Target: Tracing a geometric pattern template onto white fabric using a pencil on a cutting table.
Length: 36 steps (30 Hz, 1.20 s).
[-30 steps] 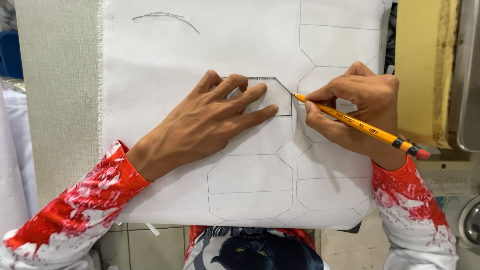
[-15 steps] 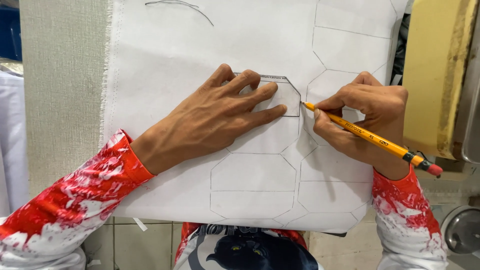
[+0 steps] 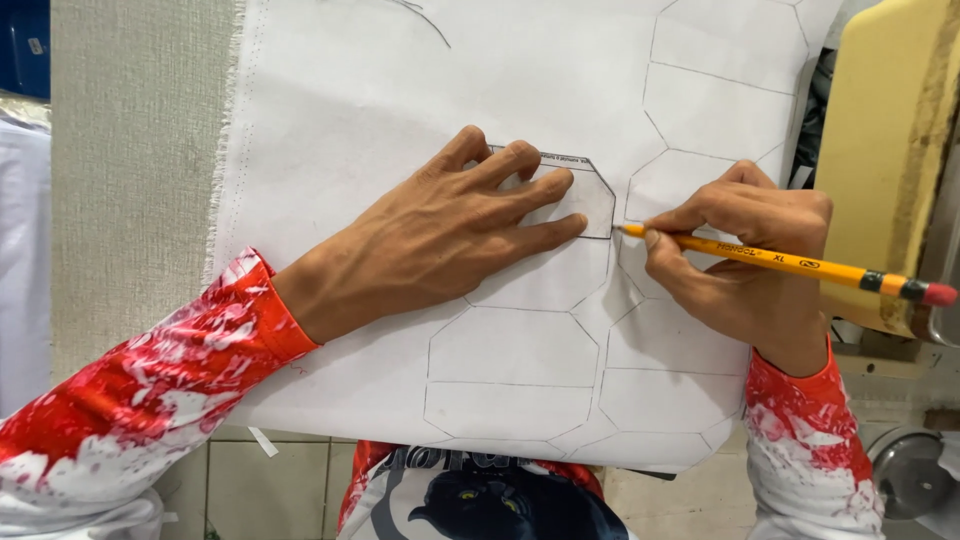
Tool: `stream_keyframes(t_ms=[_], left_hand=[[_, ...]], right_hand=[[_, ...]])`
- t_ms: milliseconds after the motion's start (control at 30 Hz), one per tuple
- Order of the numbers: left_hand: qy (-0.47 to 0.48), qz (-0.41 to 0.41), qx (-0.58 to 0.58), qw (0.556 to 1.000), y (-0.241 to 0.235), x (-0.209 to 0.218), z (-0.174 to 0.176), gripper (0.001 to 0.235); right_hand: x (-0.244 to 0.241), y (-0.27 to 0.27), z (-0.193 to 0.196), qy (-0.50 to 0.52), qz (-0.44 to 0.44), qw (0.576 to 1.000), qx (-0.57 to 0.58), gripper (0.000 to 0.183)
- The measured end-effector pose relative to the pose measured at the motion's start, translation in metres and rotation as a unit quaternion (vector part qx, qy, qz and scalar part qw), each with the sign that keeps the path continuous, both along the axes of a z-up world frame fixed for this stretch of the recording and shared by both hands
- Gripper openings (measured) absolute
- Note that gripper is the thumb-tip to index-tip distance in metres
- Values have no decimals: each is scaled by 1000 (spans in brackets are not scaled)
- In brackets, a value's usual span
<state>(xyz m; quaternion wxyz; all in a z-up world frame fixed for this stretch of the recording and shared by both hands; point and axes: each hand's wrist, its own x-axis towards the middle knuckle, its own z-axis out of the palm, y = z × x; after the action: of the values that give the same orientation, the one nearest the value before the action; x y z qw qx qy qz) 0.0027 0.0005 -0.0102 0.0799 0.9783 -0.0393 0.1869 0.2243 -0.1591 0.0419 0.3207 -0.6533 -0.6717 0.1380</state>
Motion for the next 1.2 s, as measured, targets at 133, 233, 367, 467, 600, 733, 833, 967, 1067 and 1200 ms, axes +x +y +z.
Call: stream_keyframes(t_ms=[133,233,367,467,600,733,833,967,1067,1200], left_hand=[[-1,0,2,1000,0,0,-1,37],[-4,-2,-3,1000,0,0,-1,37],[-5,1,-2,1000,0,0,-2,36],[-7,2,-2,1000,0,1,-4,37],[-4,-1,-2,1000,0,0,-4,38],[-6,1,-1,1000,0,1,-6,39],[-12,3,-2,1000,0,0,-5,38],[-10,5,10,1000,-1,0,-4,37],[-16,-1,6,1000,0,-1,-2,39],[-24,-7,-1,1000,2,0,-4,38]], right_hand=[[1,1,-4,-13,-18,1000,14,9],[3,1,-5,-13,-16,1000,22,7],[1,1,0,19,16,1000,1,10],[-4,1,6,34,35,999,-18,9],[-1,0,5,26,41,999,-16,8],[1,1,6,14,33,999,-22,9],[3,3,3,37,30,999,-2,3],[0,13,-1,-13,54,998,18,18],[-1,20,-20,-29,100,992,64,8],[-2,18,-25,-21,96,993,61,19]])
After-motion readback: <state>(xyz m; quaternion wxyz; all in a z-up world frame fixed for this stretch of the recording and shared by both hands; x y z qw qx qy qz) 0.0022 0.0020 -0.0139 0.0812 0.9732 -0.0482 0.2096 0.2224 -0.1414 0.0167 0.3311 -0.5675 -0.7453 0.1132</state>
